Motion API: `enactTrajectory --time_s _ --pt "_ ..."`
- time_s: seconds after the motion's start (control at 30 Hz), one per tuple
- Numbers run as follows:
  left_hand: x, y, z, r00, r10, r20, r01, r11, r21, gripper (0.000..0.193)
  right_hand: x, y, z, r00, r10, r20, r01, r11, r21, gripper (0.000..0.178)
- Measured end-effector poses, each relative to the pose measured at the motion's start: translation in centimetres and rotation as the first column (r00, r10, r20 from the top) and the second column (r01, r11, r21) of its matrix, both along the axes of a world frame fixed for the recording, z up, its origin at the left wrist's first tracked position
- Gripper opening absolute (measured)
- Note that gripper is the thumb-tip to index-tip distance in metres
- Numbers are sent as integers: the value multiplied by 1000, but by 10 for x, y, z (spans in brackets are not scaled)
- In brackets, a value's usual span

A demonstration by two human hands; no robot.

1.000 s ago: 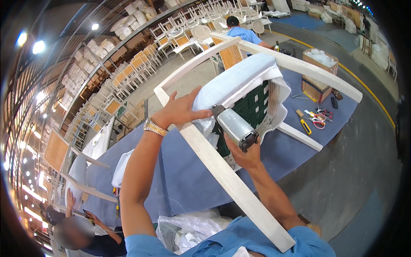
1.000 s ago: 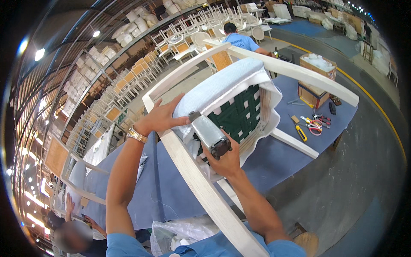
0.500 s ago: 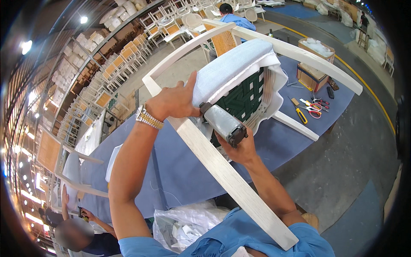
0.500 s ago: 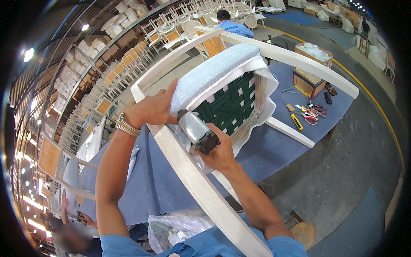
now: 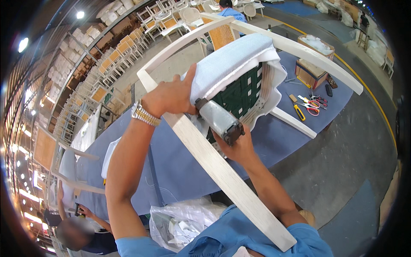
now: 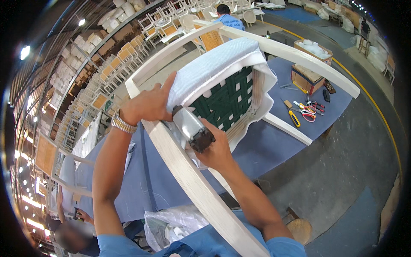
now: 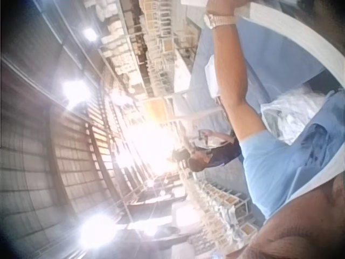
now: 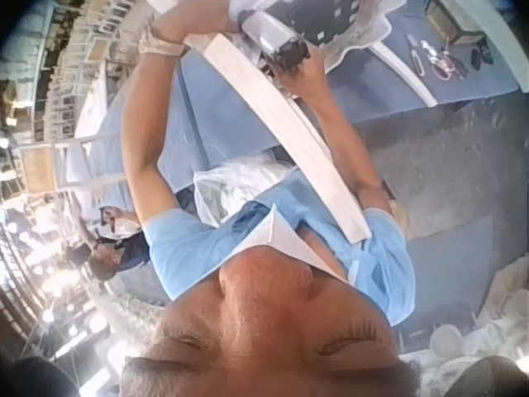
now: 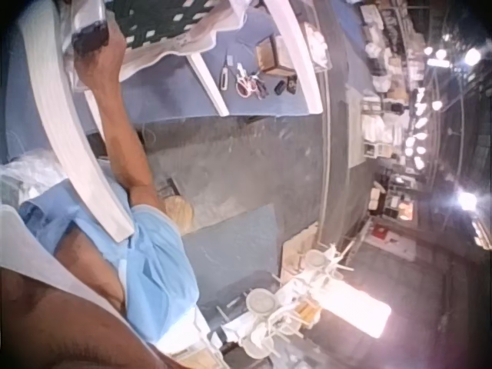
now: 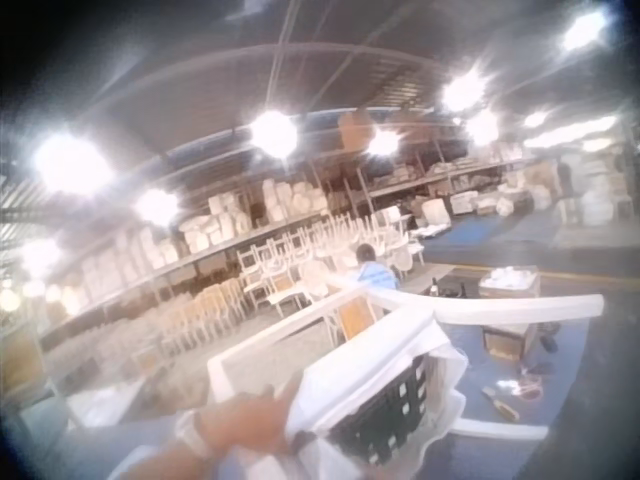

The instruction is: The person stretches white fabric over a chair seat and uses a staple gun to secure it to the underside. They repeatedly adjust the fabric, staple edges, and trim excess material with a utility knife while working on a single chair in a workshop.

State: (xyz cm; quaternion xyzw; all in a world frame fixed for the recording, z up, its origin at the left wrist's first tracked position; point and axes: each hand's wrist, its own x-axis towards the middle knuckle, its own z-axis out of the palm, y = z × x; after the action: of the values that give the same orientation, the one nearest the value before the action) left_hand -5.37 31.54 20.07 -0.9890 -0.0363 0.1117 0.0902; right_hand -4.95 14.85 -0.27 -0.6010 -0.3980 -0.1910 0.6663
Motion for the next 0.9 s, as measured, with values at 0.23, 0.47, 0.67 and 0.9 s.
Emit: enactTrajectory --time_s 0.23,0.47,0.67,0.9 --pt "-3 47 36 999 -45 -18 33 909 -416 103 -8 -11 14 994 10 -108 -3 998 61 38" --pt "-3 63 13 999 -42 -33 34 977 -210 110 -18 -3 24 959 118 -258 -76 983 169 37" --pt "-3 42 12 997 -44 -56 33 982 -183 118 -11 0 24 987 107 -121 -99 993 70 37" --pt "0 30 9 995 68 -75 -67 998 8 107 -18 2 8 962 124 -242 -123 992 22 46"
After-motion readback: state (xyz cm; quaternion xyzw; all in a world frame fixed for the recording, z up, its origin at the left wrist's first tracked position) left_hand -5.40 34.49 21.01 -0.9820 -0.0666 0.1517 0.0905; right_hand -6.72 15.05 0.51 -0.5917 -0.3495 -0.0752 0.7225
